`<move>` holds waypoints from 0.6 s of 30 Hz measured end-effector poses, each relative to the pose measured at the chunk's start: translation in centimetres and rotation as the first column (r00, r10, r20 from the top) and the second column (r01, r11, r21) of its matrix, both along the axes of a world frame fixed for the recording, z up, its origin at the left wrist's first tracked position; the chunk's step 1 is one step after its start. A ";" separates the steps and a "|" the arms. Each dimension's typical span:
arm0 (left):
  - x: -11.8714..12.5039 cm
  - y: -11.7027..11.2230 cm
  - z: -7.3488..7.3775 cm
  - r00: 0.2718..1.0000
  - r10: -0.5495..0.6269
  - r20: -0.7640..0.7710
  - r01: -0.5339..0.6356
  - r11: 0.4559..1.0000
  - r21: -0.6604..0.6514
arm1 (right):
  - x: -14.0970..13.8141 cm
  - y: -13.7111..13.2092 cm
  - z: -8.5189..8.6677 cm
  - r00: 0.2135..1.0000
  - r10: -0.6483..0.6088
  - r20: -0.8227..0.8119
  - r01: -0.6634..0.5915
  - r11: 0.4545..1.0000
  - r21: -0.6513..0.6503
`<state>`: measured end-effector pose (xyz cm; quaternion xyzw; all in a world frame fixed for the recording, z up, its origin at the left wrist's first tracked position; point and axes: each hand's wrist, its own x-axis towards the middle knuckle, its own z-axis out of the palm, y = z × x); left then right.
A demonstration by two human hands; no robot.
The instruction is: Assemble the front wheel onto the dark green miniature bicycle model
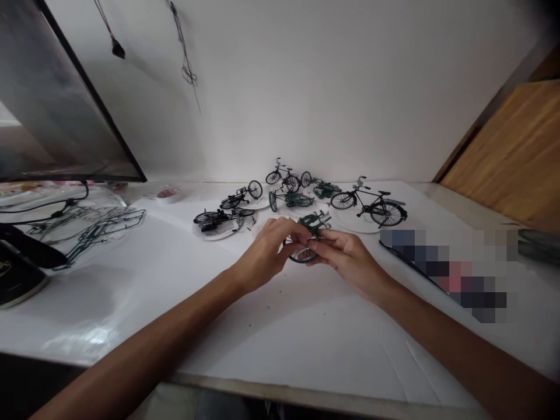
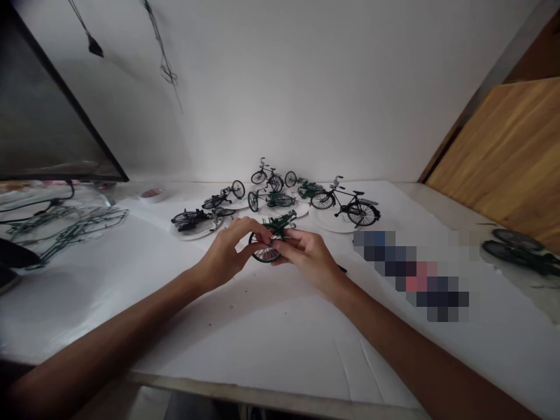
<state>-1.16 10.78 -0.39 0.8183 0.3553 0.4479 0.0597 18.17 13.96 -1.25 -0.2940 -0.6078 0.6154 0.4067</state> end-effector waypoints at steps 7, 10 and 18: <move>-0.2 -0.3 0.8 0.997 -0.005 -0.082 0.009 0.999 0.043 | -0.2 -0.2 -0.2 0.999 -0.026 -0.022 0.027 0.999 0.029; 0.0 -0.2 0.6 0.999 0.020 -0.041 -0.017 0.998 0.066 | -0.2 -0.3 0.0 0.999 -0.031 -0.015 0.032 0.998 0.052; 0.0 -0.7 1.3 0.998 0.041 0.057 -0.041 0.999 -0.003 | 0.0 -0.7 0.6 0.999 -0.041 0.025 0.039 0.996 0.083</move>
